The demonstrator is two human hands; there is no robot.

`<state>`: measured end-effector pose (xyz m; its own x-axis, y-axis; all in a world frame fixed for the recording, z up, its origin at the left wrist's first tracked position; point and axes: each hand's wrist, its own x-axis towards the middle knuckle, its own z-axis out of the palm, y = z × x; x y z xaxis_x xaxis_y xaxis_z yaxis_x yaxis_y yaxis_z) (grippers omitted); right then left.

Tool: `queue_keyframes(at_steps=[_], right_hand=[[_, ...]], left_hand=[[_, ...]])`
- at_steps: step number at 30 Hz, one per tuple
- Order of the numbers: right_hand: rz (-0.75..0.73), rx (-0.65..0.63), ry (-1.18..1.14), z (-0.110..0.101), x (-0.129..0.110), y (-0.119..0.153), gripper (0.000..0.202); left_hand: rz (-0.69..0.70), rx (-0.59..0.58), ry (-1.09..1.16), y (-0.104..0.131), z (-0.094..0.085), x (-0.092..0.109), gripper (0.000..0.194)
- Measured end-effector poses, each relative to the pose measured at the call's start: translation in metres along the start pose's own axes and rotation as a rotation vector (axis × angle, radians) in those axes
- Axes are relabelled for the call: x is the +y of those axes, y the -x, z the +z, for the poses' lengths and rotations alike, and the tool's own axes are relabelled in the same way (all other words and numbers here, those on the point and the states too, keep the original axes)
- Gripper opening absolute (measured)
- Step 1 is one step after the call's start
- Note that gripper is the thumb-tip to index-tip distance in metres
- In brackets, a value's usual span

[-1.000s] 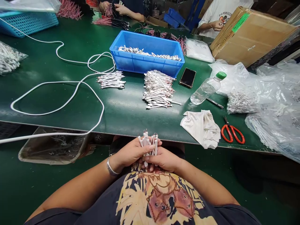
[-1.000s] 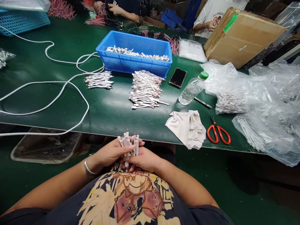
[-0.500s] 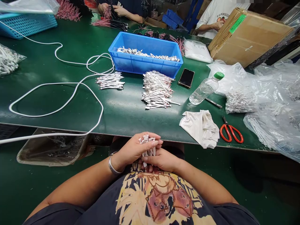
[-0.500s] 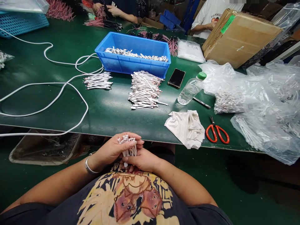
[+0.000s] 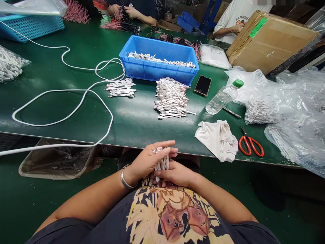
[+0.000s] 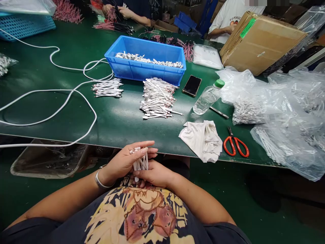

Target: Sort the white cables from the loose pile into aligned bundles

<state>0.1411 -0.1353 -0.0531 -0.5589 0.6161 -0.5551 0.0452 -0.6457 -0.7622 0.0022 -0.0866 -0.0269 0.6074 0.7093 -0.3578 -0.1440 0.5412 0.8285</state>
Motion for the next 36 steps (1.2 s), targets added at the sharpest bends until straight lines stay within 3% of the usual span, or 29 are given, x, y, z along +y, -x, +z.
queue_keyframes(at_steps=[5, 8, 11, 14, 18, 24, 30, 34, 36], right_hand=[[-0.041, -0.042, -0.046, -0.003, 0.002, 0.001, 0.041], [-0.08, -0.082, 0.002, -0.004, 0.0, 0.0, 0.037], [-0.125, -0.073, 0.079, -0.004, -0.012, 0.001, 0.034], [-0.293, 0.02, 0.134, -0.009, -0.033, 0.005, 0.033], [-0.499, 0.198, 0.197, -0.024, -0.05, 0.006, 0.044], [-0.669, 0.679, 0.66, -0.04, -0.046, 0.001, 0.037], [-0.745, 0.715, 0.993, -0.043, -0.05, -0.006, 0.041], [-0.705, 0.727, 1.091, -0.046, -0.051, -0.015, 0.018], [-0.698, 0.749, 1.124, -0.048, -0.051, -0.018, 0.017]], left_hand=[[-0.078, -0.193, -0.002, 0.004, -0.015, 0.006, 0.07], [-0.034, -0.241, -0.177, 0.007, -0.015, 0.008, 0.05], [0.181, -0.237, -0.436, 0.009, -0.005, 0.021, 0.026], [0.376, -0.273, -0.655, 0.009, 0.004, 0.048, 0.025], [0.477, -0.135, -0.709, -0.003, 0.001, 0.079, 0.023], [0.531, -0.026, -0.74, -0.034, -0.019, 0.067, 0.026], [0.506, -0.063, -0.713, -0.036, -0.017, 0.065, 0.025], [0.536, -0.158, -0.76, -0.035, -0.012, 0.07, 0.026], [0.541, -0.183, -0.778, -0.036, -0.013, 0.068, 0.026]])
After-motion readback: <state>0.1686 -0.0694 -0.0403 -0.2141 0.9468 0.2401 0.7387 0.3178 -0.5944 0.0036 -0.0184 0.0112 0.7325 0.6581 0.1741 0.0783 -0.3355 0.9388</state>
